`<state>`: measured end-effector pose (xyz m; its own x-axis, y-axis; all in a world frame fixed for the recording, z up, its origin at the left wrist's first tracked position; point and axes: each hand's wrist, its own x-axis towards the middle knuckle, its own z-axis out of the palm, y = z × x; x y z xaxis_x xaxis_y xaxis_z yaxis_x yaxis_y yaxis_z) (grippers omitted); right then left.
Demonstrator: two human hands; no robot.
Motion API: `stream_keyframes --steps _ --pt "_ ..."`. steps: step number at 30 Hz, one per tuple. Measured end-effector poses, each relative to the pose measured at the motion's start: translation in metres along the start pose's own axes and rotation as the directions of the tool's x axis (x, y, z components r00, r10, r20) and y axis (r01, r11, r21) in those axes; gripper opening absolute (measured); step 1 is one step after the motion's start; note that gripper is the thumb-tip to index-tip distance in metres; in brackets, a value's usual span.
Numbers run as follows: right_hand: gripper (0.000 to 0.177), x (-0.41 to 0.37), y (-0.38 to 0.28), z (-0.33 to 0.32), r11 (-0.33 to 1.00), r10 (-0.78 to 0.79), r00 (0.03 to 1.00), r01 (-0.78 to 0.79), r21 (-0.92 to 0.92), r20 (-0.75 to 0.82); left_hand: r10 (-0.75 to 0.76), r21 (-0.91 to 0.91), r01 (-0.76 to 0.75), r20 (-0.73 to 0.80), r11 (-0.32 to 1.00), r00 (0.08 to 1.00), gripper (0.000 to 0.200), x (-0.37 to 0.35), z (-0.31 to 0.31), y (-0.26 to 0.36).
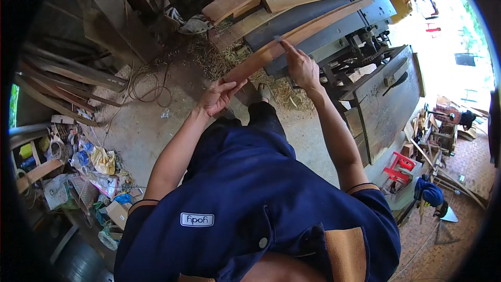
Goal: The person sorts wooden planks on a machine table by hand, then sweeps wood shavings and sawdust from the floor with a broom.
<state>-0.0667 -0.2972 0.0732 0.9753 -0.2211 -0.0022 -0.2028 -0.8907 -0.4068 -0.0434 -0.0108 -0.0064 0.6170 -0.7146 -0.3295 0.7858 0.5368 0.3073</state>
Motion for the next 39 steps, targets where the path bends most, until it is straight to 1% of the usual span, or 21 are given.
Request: stream_keyframes --steps 1,2,3,5,6,7,8,9,11,13,16,20,23,25,27,31,33,34,36,37,39 --pt "0.045 0.002 -0.009 -0.005 0.987 -0.151 0.986 0.154 -0.049 0.07 -0.004 0.183 0.005 -0.006 0.983 1.0 0.051 -0.004 0.0 0.001" --pt "0.046 0.003 -0.016 -0.008 0.948 -0.293 0.945 0.307 -0.085 0.146 -0.03 0.158 0.038 -0.049 0.987 0.998 0.043 -0.005 0.0 0.002" --pt "0.046 0.008 -0.021 -0.011 0.946 -0.299 0.943 0.313 -0.083 0.15 -0.025 0.155 0.033 -0.052 0.987 0.998 0.043 -0.008 0.002 0.002" --pt "0.046 0.027 -0.024 -0.017 0.772 -0.525 0.81 0.582 -0.254 0.26 0.013 0.344 0.028 -0.118 0.939 0.993 0.037 -0.01 0.005 0.002" --pt "0.047 0.037 -0.023 -0.019 0.739 -0.523 0.782 0.614 -0.276 0.338 0.018 0.338 0.023 -0.116 0.941 0.993 0.037 -0.012 0.006 0.001" --pt "0.047 0.046 -0.023 -0.022 0.733 -0.528 0.777 0.621 -0.278 0.344 0.036 0.415 0.049 -0.195 0.908 0.98 0.034 -0.014 0.006 0.0" --pt "0.046 0.055 -0.024 -0.024 0.703 -0.531 0.732 0.662 -0.26 0.427 0.063 0.485 0.081 -0.274 0.87 0.96 0.032 -0.018 0.006 -0.001" --pt "0.045 0.064 -0.024 -0.023 0.67 -0.533 0.677 0.704 -0.236 0.507 0.075 0.479 0.071 -0.279 0.875 0.957 0.032 -0.019 0.005 -0.002" --pt "0.043 0.076 -0.027 -0.012 0.614 -0.563 0.628 0.753 -0.237 0.537 0.147 0.599 0.06 -0.29 0.799 0.946 0.029 -0.018 0.006 -0.005" --pt "0.045 0.082 -0.039 -0.004 0.49 -0.592 0.532 0.834 -0.254 0.606 0.164 0.604 0.044 -0.284 0.796 0.945 0.028 -0.016 0.002 -0.007" --pt "0.048 0.077 -0.066 0.027 0.45 -0.547 0.452 0.868 -0.208 0.705 0.186 0.637 0.014 -0.246 0.771 0.951 0.027 -0.013 -0.002 -0.009" --pt "0.056 0.087 -0.065 0.024 0.35 -0.669 0.391 0.916 -0.196 0.632 0.233 0.67 -0.05 -0.187 0.74 0.954 0.025 -0.015 -0.004 -0.011" --pt "0.059 0.093 -0.071 0.008 0.387 -0.407 0.44 0.877 -0.285 0.8 0.241 0.68 -0.042 -0.201 0.732 0.949 0.024 -0.012 -0.006 -0.012" --pt "0.058 0.086 -0.068 0.026 0.397 -0.471 0.414 0.888 -0.232 0.779 0.236 0.676 -0.039 -0.203 0.736 0.95 0.024 -0.012 -0.007 -0.012" --pt "0.055 0.073 -0.077 0.05 0.398 -0.724 0.363 0.914 -0.074 0.587 0.223 0.676 -0.023 -0.211 0.737 0.952 0.024 -0.013 -0.006 -0.013" --pt "0.057 0.075 -0.093 0.029 0.383 -0.73 0.34 0.922 -0.058 0.593 0.23 0.622 -0.017 -0.263 0.783 0.937 0.032 -0.018 0.0 -0.012" --pt "0.058 0.086 -0.078 0.005 0.633 -0.621 0.604 0.762 -0.136 0.499 0.238 0.583 -0.045 -0.259 0.811 0.936 0.037 -0.018 0.002 -0.009" --pt "0.065 0.086 -0.065 0.001 0.615 -0.649 0.635 0.762 -0.202 0.419 0.215 0.495 -0.06 -0.262 0.867 0.941 0.041 -0.018 0.002 -0.008" --pt "0.063 0.061 -0.057 0.0 0.695 -0.556 0.694 0.69 -0.203 0.458 0.167 0.327 -0.076 -0.258 0.942 0.951 0.048 -0.013 0.002 -0.005" --pt "0.061 0.039 -0.057 -0.001 0.76 -0.472 0.723 0.624 -0.183 0.505 0.145 0.336 -0.061 -0.23 0.94 0.962 0.048 -0.007 0.006 -0.005" --pt "0.062 -0.003 -0.034 0.024 0.742 -0.621 0.717 0.668 -0.057 0.317 0.202 0.423 -0.096 -0.214 0.901 0.956 0.045 0.001 0.016 -0.002"
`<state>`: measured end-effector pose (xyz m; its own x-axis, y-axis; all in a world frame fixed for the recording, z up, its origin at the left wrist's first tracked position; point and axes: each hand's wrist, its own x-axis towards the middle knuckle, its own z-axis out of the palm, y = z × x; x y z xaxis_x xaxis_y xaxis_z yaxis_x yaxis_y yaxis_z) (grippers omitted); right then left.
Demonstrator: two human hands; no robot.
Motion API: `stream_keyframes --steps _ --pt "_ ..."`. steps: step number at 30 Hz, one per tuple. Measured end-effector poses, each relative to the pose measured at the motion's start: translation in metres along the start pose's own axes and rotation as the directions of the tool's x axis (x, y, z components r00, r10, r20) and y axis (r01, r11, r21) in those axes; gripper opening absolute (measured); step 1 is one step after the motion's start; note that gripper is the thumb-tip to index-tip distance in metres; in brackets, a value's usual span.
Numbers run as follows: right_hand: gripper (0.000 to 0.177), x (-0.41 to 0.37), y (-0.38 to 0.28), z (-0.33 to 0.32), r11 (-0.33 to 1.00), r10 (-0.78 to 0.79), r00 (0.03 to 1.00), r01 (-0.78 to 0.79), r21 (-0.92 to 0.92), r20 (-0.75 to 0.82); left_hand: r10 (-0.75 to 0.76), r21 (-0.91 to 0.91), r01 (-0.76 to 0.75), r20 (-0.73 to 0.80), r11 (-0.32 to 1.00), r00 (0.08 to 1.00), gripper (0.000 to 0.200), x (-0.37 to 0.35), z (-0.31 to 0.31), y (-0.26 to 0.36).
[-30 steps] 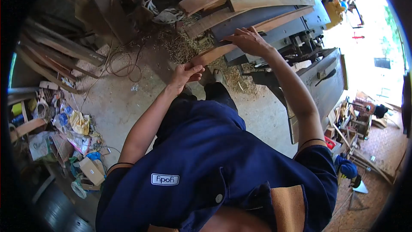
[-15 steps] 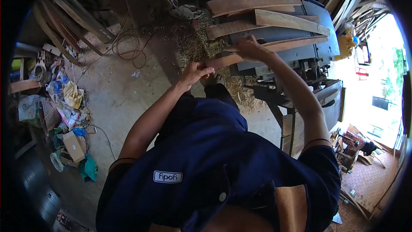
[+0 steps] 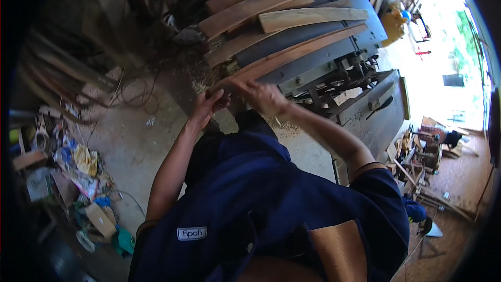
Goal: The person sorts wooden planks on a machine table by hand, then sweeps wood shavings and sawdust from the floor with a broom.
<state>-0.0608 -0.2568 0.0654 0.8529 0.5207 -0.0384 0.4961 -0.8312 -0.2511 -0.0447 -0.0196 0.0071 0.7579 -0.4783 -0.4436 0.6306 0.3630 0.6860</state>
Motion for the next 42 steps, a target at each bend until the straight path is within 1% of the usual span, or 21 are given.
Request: stream_keyframes --steps 4,6,8,9,11,12,14,15,18,20,22,24,26,28,32,34,36,38,39,40,42 --pt "0.06 -0.023 0.034 -0.01 0.977 0.214 0.977 -0.214 -0.013 -0.018 -0.028 0.065 0.034 -0.093 0.997 0.995 0.04 -0.008 0.0 0.002" --pt "0.054 -0.034 0.095 -0.003 0.854 0.518 0.828 -0.487 0.183 -0.214 -0.055 0.111 0.063 -0.074 0.992 0.996 0.042 -0.019 -0.013 -0.001" --pt "0.049 -0.037 0.111 -0.01 0.782 0.623 0.749 -0.585 0.215 -0.227 -0.077 0.159 0.083 -0.042 0.984 0.996 0.045 -0.02 -0.013 0.001" --pt "0.044 -0.035 0.115 -0.012 0.718 0.696 0.683 -0.653 0.243 -0.22 0.026 0.405 0.01 -0.084 0.914 0.996 0.048 -0.021 -0.01 0.005" --pt "0.058 -0.033 0.086 0.006 0.862 0.503 0.821 -0.497 0.097 -0.271 0.342 0.836 -0.225 0.048 0.5 0.939 0.063 -0.015 -0.007 0.008" --pt "0.064 -0.038 0.077 0.023 0.95 0.305 0.891 -0.31 0.039 -0.336 0.341 0.84 -0.229 0.056 0.492 0.938 0.063 -0.013 0.0 0.011" --pt "0.07 -0.046 0.085 0.039 0.962 0.25 0.912 -0.272 -0.023 -0.325 0.484 0.942 -0.09 0.247 -0.324 0.839 0.072 -0.012 0.018 0.016" --pt "0.076 -0.05 0.093 0.04 0.97 0.188 0.936 -0.224 -0.091 -0.298 0.476 0.935 -0.062 0.234 -0.349 0.848 0.075 -0.01 0.022 0.018" --pt "0.058 -0.06 0.171 0.009 0.706 0.524 0.77 -0.632 -0.321 -0.364 0.409 0.892 0.017 0.19 -0.453 0.892 0.066 0.002 0.009 0.017" --pt "0.05 -0.065 0.226 -0.013 0.722 0.642 0.63 -0.688 0.07 -0.437 0.398 0.887 -0.001 0.208 -0.461 0.893 0.063 -0.003 0.014 0.023" --pt "0.051 -0.055 0.229 -0.017 0.698 0.672 0.606 -0.711 0.09 -0.425 0.399 0.888 0.01 0.196 -0.46 0.896 0.06 -0.013 0.012 0.028" --pt "0.052 -0.047 0.208 0.013 0.708 0.68 0.708 -0.702 -0.079 -0.193 0.403 0.882 0.11 0.095 -0.457 0.91 0.061 -0.031 -0.006 0.029" --pt "0.056 -0.049 0.146 0.025 0.926 0.375 0.851 -0.365 0.102 -0.368 0.393 0.867 0.185 0.013 -0.462 0.919 0.062 -0.059 -0.026 0.028" --pt "0.063 -0.057 0.111 -0.003 0.947 0.309 0.92 -0.274 0.169 -0.241 0.389 0.785 0.323 -0.114 -0.529 0.914 0.069 -0.085 -0.027 0.043" --pt "0.067 -0.065 0.197 -0.022 0.724 0.556 0.728 -0.661 -0.196 -0.402 0.424 0.801 0.207 0.064 -0.562 0.903 0.073 -0.063 0.011 0.046" --pt "0.06 -0.079 0.263 -0.014 0.698 0.668 0.592 -0.709 0.102 -0.451 0.349 0.813 0.018 0.229 -0.582 0.909 0.075 -0.032 0.026 0.037" --pt "0.058 -0.071 0.254 -0.03 0.66 0.723 0.584 -0.741 0.121 -0.368 0.321 0.843 0.04 0.16 -0.536 0.933 0.076 -0.015 0.042 0.031" --pt "0.061 -0.058 0.207 -0.03 0.703 0.613 0.764 -0.644 -0.301 -0.202 0.288 0.871 0.064 0.091 -0.488 0.953 0.077 -0.003 0.047 0.03" --pt "0.07 -0.06 0.204 -0.004 0.951 0.207 0.825 -0.297 -0.091 -0.526 0.279 0.87 0.053 0.099 -0.49 0.955 0.079 -0.003 0.044 0.029" --pt "0.077 -0.067 0.197 -0.012 0.934 0.317 0.908 -0.349 -0.074 -0.275 0.273 0.87 0.045 0.105 -0.491 0.956 0.081 -0.002 0.043 0.029" --pt "0.077 -0.068 0.252 0.016 0.866 0.363 0.832 -0.468 -0.178 -0.418 0.276 0.869 0.05 0.102 -0.492 0.956 0.081 -0.001 0.042 0.027"
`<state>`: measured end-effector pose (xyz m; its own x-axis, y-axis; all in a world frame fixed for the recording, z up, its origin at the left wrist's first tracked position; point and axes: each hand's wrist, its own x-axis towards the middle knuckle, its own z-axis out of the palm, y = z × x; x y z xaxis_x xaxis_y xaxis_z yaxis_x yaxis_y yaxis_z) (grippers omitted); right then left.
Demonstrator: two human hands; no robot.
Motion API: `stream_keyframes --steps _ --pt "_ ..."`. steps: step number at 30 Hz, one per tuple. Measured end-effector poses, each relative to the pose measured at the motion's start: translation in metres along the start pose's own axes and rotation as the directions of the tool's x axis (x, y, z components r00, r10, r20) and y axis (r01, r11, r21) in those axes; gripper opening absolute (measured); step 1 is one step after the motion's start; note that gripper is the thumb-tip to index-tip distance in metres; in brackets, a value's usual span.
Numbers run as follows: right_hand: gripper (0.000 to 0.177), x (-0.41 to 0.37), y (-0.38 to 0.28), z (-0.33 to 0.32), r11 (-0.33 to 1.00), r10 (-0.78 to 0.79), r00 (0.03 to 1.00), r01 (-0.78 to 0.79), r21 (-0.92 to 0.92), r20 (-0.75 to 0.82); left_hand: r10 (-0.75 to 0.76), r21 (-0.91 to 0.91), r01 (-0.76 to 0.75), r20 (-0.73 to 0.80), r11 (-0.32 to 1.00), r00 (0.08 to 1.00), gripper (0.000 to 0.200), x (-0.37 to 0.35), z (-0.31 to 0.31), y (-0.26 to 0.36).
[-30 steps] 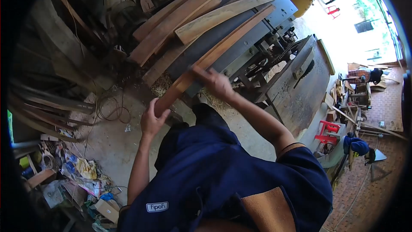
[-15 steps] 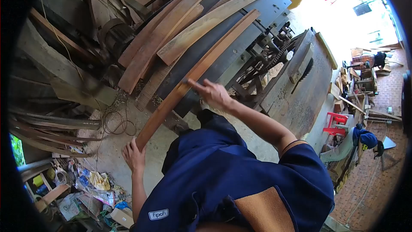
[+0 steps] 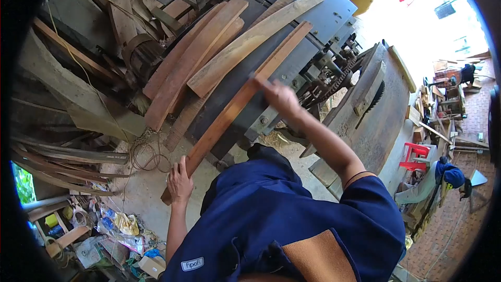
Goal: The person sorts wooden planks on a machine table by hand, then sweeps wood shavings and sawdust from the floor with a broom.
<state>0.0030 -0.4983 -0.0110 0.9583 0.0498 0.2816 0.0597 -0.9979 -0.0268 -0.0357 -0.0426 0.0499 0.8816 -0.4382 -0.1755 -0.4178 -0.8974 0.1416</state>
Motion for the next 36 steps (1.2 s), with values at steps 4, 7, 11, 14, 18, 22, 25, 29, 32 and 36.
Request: stream_keyframes --steps 4,7,11,14,18,22,25,29,32,36 --pt "0.057 0.039 0.105 -0.01 0.925 0.374 0.928 -0.372 0.075 -0.01 -0.021 0.005 0.021 0.039 1.0 0.999 0.08 0.003 -0.003 -0.003" --pt "0.058 0.037 0.069 -0.016 0.955 0.285 0.955 -0.277 -0.103 0.077 -0.024 0.018 0.024 0.045 1.0 0.999 0.083 0.004 -0.004 -0.005" --pt "0.07 0.019 0.038 -0.02 0.958 -0.201 0.947 0.244 0.153 -0.249 -0.029 0.033 0.027 0.062 0.999 0.998 0.086 0.006 -0.003 -0.004" --pt "0.067 0.03 0.125 -0.004 0.94 0.263 0.965 -0.251 -0.231 0.021 -0.028 0.046 0.026 0.049 0.999 0.998 0.088 0.005 -0.007 0.0" --pt "0.066 0.026 0.124 0.006 0.929 0.209 0.978 -0.207 -0.306 -0.027 -0.049 0.024 0.048 0.077 0.999 0.996 0.089 0.006 -0.004 -0.003" --pt "0.062 0.011 0.066 -0.035 0.978 -0.149 0.985 0.135 0.157 0.084 -0.083 0.037 0.08 0.095 0.996 0.992 0.088 0.007 -0.004 -0.001" --pt "0.054 0.031 0.136 -0.017 0.949 0.245 0.962 -0.212 -0.232 0.122 -0.065 0.025 0.063 0.091 0.998 0.994 0.089 0.007 -0.004 -0.004" --pt "0.052 0.048 0.168 -0.015 0.973 0.229 0.965 -0.226 0.033 -0.129 -0.082 0.039 0.079 0.102 0.996 0.991 0.091 0.005 -0.005 -0.004" --pt "0.069 0.026 0.1 -0.02 0.947 -0.3 0.944 0.279 -0.157 -0.135 -0.092 0.032 0.089 0.101 0.996 0.991 0.092 0.009 -0.005 -0.001" --pt "0.069 0.028 0.154 0.001 0.971 0.222 0.952 -0.196 -0.139 0.21 -0.089 0.046 0.085 0.09 0.995 0.992 0.093 0.006 -0.004 -0.002"
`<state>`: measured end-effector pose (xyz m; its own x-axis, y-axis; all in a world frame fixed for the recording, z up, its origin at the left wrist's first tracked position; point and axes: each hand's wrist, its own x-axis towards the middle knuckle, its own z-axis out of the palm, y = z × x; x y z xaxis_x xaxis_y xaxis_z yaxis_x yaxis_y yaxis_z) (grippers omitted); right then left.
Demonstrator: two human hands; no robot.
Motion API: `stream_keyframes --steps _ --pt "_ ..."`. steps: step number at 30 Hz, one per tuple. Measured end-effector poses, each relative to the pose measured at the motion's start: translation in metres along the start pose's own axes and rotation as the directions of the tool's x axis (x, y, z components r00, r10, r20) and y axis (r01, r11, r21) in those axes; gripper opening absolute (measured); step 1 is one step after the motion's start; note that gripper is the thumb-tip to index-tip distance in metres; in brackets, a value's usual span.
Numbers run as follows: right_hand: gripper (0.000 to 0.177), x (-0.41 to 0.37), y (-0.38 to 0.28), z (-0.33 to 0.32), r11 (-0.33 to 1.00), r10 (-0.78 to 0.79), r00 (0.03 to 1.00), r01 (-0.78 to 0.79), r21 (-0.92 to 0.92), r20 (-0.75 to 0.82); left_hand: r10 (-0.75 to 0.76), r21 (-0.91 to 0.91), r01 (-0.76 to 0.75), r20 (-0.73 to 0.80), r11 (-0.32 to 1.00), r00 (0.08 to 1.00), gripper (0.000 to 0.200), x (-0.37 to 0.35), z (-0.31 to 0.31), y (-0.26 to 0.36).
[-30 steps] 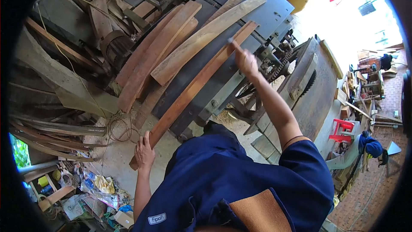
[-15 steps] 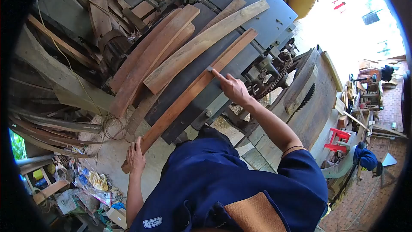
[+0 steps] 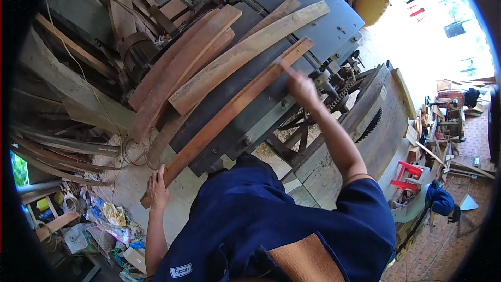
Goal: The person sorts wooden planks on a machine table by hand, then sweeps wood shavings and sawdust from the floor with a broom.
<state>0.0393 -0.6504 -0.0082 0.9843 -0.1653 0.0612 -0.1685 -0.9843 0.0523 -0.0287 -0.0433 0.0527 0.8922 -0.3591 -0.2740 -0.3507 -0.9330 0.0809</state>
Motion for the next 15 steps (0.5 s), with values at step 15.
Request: stream_keyframes --steps 15 --pt "0.052 0.058 0.102 -0.016 0.925 0.304 0.951 -0.277 0.262 -0.066 -0.058 -0.063 0.063 0.068 0.996 0.996 0.094 0.008 -0.011 0.001"
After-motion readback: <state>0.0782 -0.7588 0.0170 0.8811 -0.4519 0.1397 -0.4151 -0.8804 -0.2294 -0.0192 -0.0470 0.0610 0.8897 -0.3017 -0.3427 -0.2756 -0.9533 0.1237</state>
